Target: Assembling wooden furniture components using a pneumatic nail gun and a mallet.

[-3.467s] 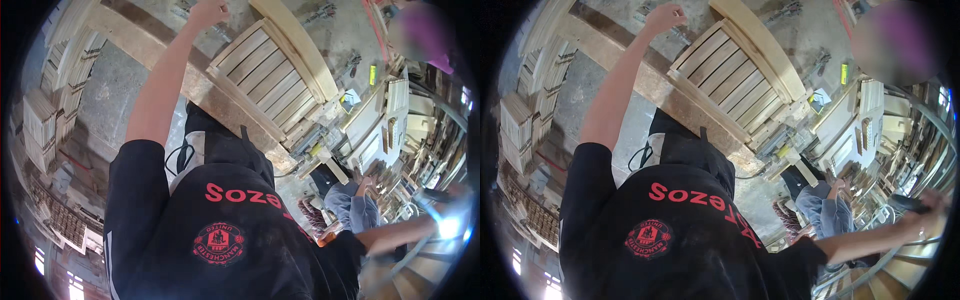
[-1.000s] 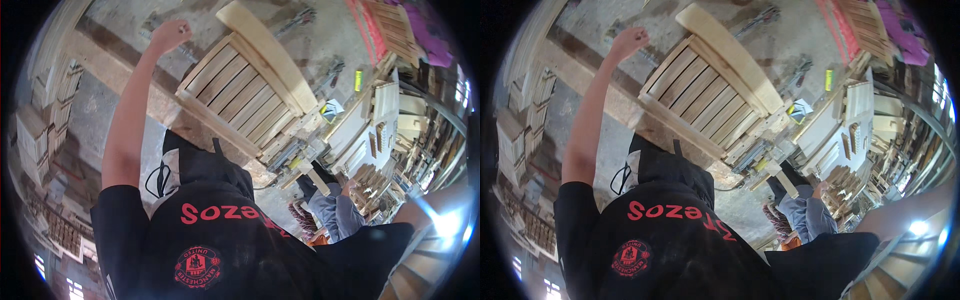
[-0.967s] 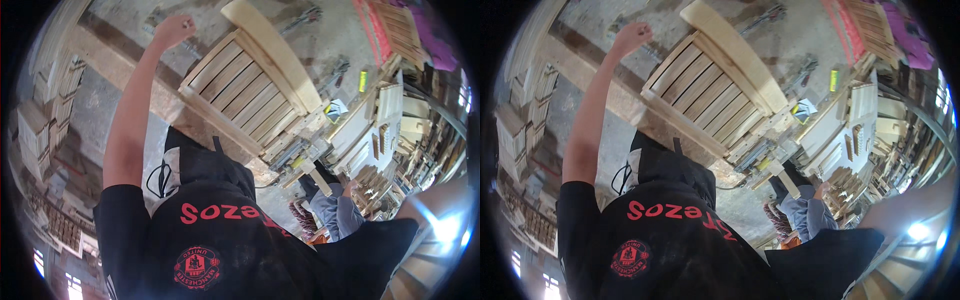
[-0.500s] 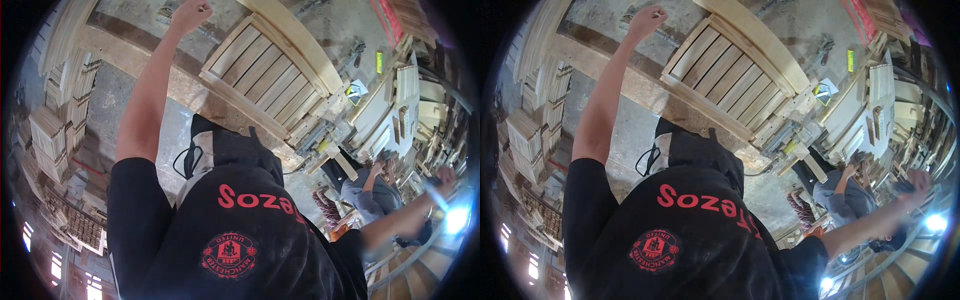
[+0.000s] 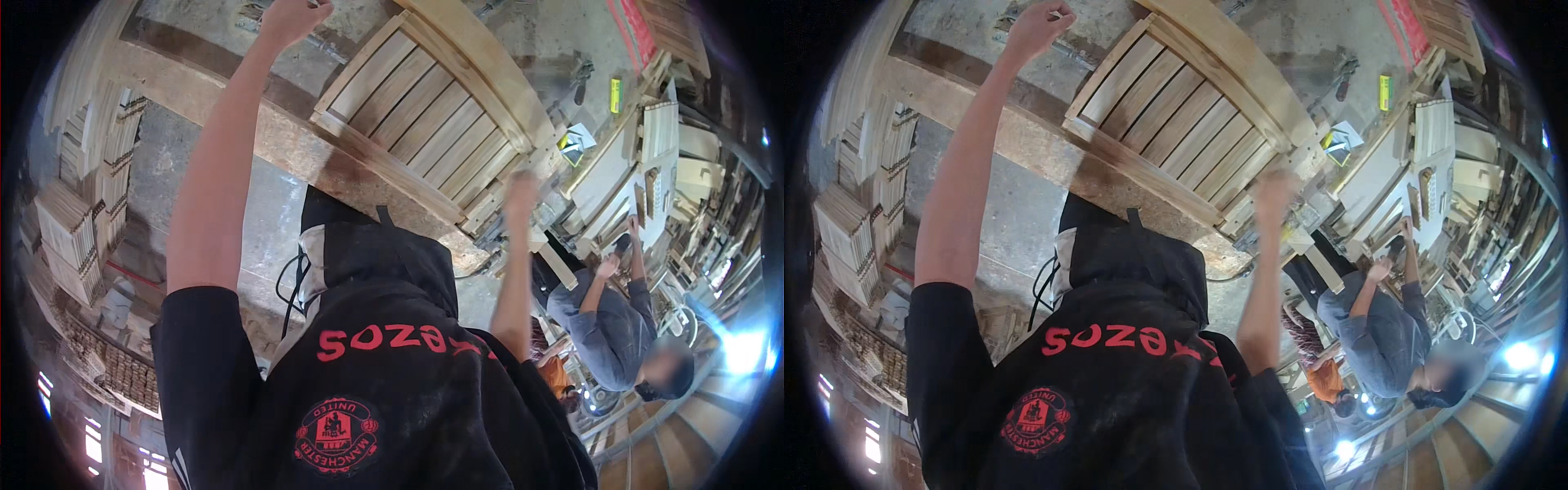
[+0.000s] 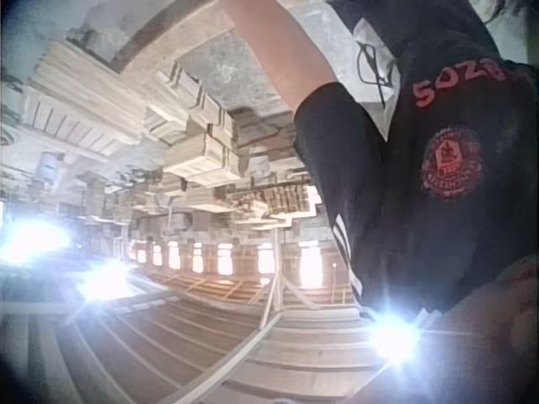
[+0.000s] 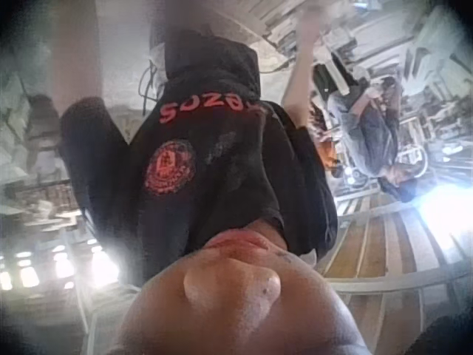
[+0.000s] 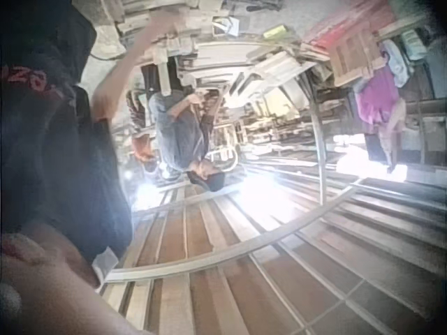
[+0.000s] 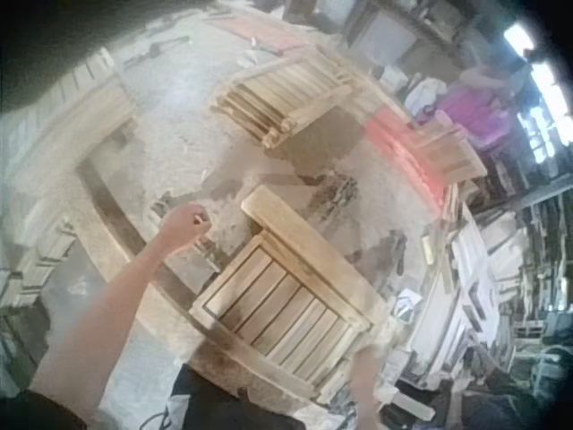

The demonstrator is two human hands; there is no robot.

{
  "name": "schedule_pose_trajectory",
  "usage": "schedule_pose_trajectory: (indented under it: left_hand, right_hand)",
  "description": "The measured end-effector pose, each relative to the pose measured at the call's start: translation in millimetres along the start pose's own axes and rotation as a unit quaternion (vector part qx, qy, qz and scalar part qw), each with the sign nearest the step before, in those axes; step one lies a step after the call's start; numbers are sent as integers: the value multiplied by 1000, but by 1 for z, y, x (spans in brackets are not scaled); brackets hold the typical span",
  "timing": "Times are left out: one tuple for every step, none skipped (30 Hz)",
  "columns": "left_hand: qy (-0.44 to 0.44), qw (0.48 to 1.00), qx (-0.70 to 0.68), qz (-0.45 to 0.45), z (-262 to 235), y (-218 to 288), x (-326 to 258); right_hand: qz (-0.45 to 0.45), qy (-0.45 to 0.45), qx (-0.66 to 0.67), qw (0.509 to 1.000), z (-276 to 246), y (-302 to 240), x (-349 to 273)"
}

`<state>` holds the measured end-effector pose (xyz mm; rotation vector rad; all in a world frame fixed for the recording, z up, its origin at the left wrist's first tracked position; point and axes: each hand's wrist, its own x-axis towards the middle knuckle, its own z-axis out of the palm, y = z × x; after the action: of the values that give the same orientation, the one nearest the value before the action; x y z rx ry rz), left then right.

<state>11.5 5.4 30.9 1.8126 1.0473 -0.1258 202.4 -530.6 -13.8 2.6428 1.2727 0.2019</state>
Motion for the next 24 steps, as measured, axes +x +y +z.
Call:
schedule_pose_trajectory:
  left_hand:
    - [26,999,20,20,0,-14,1]
    - [51,997,43,43,0,-25,3]
    - [57,996,40,58,5,-26,20]
    - [60,992,59,90,7,-38,27]
    - [68,986,83,125,0,-47,23]
    - [88,980,103,147,-3,-62,24]
    - [105,972,120,175,-4,-73,28]
    - [102,976,107,157,1,-69,30]
    - [101,981,96,138,5,-65,27]
    - [118,978,99,140,8,-62,27]
    - [135,976,104,139,10,-62,26]
    - [143,973,106,149,10,-64,25]
    - [150,970,108,158,9,-63,24]
    - [157,967,110,166,8,-64,24]
    - [140,972,96,161,8,-60,23]
    - [122,978,85,149,9,-60,21]
    - [122,976,86,160,10,-55,20]
    - [103,982,93,125,9,-59,16]
    - [86,987,99,93,4,-57,17]
    - [89,986,104,91,3,-55,20]
    - [112,981,113,115,4,-56,20]
    - [133,974,123,135,4,-58,16]
    - [132,975,131,124,6,-58,17]
    - [130,975,120,134,6,-54,19]
  right_hand:
    - [-9,3,3,1000,-21,-28,22]
    - [309,117,266,905,-46,-46,51]
    - [570,221,477,632,-76,-51,85]
    - [455,312,540,635,-99,-26,93]
    - [420,353,551,629,-148,-13,111]
    - [418,373,583,589,-184,-6,126]
    - [414,397,609,548,-208,5,131]
    - [407,411,626,523,-220,24,128]
    - [381,421,645,512,-230,40,120]
    - [351,427,665,502,-241,51,113]
    - [345,423,660,516,-257,49,108]
    - [340,434,661,509,-261,44,107]
    - [383,422,608,552,-261,40,106]
    - [426,405,553,591,-256,39,107]
    - [367,403,542,640,-224,54,97]
    - [378,369,553,644,-216,33,101]
    - [406,291,509,701,-167,51,84]
    - [508,198,407,733,-152,19,87]
    - [471,108,310,819,-105,9,66]
    - [370,75,237,895,-62,-10,41]
    - [259,37,160,952,-37,-26,23]
    - [256,29,168,952,-31,-32,25]
    - [284,11,234,930,-21,-39,30]
    - [310,-10,300,902,-12,-49,35]
